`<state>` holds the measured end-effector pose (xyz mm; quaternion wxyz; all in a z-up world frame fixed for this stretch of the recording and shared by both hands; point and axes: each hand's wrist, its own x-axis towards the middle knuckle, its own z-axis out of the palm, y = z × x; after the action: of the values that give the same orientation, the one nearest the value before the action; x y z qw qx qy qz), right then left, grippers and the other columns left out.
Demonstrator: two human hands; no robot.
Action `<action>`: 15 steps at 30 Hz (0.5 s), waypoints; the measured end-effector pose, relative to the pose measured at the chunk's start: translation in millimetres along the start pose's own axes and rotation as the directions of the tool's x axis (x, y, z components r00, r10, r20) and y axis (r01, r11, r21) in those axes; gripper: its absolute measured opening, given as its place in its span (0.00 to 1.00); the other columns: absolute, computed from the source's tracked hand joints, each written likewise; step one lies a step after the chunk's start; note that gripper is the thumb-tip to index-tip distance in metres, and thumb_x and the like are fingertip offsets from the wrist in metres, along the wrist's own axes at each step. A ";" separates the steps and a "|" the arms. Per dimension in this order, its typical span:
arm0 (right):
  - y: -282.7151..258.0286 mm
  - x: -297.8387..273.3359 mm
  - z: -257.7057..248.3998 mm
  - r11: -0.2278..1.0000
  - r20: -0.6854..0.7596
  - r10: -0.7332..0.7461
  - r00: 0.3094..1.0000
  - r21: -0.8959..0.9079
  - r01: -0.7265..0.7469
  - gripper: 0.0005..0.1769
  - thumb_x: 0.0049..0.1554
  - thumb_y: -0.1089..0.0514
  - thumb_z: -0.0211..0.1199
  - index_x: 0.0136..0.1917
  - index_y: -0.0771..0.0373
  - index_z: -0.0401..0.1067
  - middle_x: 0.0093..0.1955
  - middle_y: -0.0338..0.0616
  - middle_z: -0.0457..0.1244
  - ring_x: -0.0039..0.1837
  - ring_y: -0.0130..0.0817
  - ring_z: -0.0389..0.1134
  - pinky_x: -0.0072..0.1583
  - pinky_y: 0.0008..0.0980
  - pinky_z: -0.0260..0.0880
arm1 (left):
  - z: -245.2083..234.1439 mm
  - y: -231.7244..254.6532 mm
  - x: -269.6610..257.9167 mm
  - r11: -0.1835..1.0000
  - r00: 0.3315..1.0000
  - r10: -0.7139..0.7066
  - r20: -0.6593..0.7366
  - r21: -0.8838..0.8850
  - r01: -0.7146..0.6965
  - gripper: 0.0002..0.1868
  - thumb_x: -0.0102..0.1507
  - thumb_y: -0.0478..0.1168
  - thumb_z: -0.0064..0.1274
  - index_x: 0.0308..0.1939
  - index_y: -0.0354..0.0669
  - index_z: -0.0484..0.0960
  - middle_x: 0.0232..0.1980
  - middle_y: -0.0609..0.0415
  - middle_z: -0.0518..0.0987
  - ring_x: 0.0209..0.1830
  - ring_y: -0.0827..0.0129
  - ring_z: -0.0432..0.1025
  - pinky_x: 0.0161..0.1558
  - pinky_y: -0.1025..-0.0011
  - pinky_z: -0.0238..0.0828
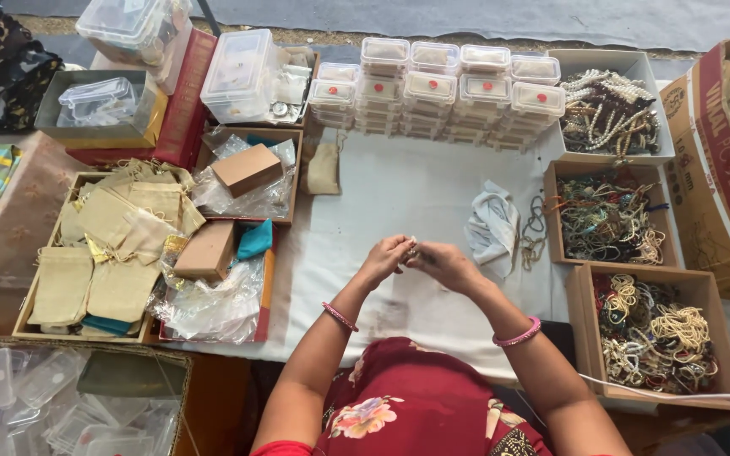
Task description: The person cleans a gold-colored chain with a white cloth on a table covered with various jewelry items and packaging materials. They then place the chain into a small cloth pouch and later wipe a clear plastic container with the same cloth.
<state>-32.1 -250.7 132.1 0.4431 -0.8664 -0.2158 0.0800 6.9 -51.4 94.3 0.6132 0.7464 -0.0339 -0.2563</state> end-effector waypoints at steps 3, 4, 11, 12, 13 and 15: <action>0.5 4.3 -10.6 0.997 -0.139 0.064 0.988 0.059 -0.056 0.14 0.58 0.53 0.69 0.55 0.62 0.76 0.38 0.42 0.68 0.40 0.27 0.67 0.43 0.32 0.69 | -1.1 -28.7 10.4 0.981 0.984 -0.105 0.141 -0.147 0.125 0.16 0.71 0.51 0.42 0.45 0.46 0.81 0.34 0.60 0.82 0.36 0.75 0.76 0.33 0.77 0.67; 10.7 2.3 -7.7 0.997 -0.136 0.066 0.988 0.059 -0.059 0.14 0.58 0.53 0.69 0.55 0.62 0.76 0.38 0.42 0.68 0.40 0.27 0.67 0.43 0.32 0.69 | -0.3 -28.2 6.4 0.980 0.984 -0.107 0.142 -0.150 0.128 0.16 0.71 0.51 0.42 0.45 0.46 0.81 0.34 0.60 0.82 0.36 0.75 0.76 0.33 0.77 0.67; 78.2 -0.4 44.4 0.657 -0.183 0.448 0.875 0.731 -0.184 0.14 0.62 0.50 0.66 0.51 0.61 0.69 0.36 0.33 0.63 0.35 0.19 0.60 0.37 0.21 0.59 | 12.4 -21.0 2.7 0.814 0.949 -0.069 0.306 -0.532 0.231 0.18 0.74 0.49 0.44 0.54 0.42 0.83 0.36 0.63 0.79 0.35 0.80 0.71 0.33 0.79 0.65; 80.9 -1.8 54.4 0.514 -0.128 0.529 0.839 0.835 -0.197 0.14 0.63 0.48 0.63 0.50 0.59 0.67 0.36 0.34 0.64 0.33 0.19 0.61 0.35 0.21 0.59 | 16.0 -22.9 5.5 0.690 0.952 0.027 0.306 -0.695 0.204 0.17 0.75 0.48 0.43 0.58 0.44 0.82 0.40 0.63 0.81 0.39 0.80 0.74 0.35 0.79 0.69; 81.3 -3.0 62.1 0.515 -0.128 0.528 0.840 0.834 -0.197 0.14 0.63 0.48 0.63 0.50 0.59 0.67 0.36 0.34 0.64 0.33 0.19 0.61 0.35 0.21 0.59 | 17.7 -17.3 7.2 0.690 0.952 0.028 0.304 -0.695 0.202 0.17 0.75 0.48 0.43 0.58 0.44 0.82 0.40 0.63 0.81 0.39 0.80 0.74 0.35 0.79 0.69; 81.5 -5.0 78.6 0.408 -0.059 0.571 0.819 0.886 -0.220 0.14 0.63 0.47 0.60 0.49 0.59 0.65 0.34 0.37 0.63 0.30 0.22 0.61 0.33 0.22 0.59 | 20.1 -6.3 9.6 0.623 0.987 -0.004 0.159 -0.772 0.127 0.17 0.73 0.48 0.43 0.60 0.47 0.80 0.51 0.60 0.85 0.47 0.79 0.77 0.38 0.79 0.73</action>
<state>-37.9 -237.2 19.7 0.8051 -0.5604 0.1510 0.1219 5.1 -71.4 82.8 0.8618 0.3881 0.0640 -0.3203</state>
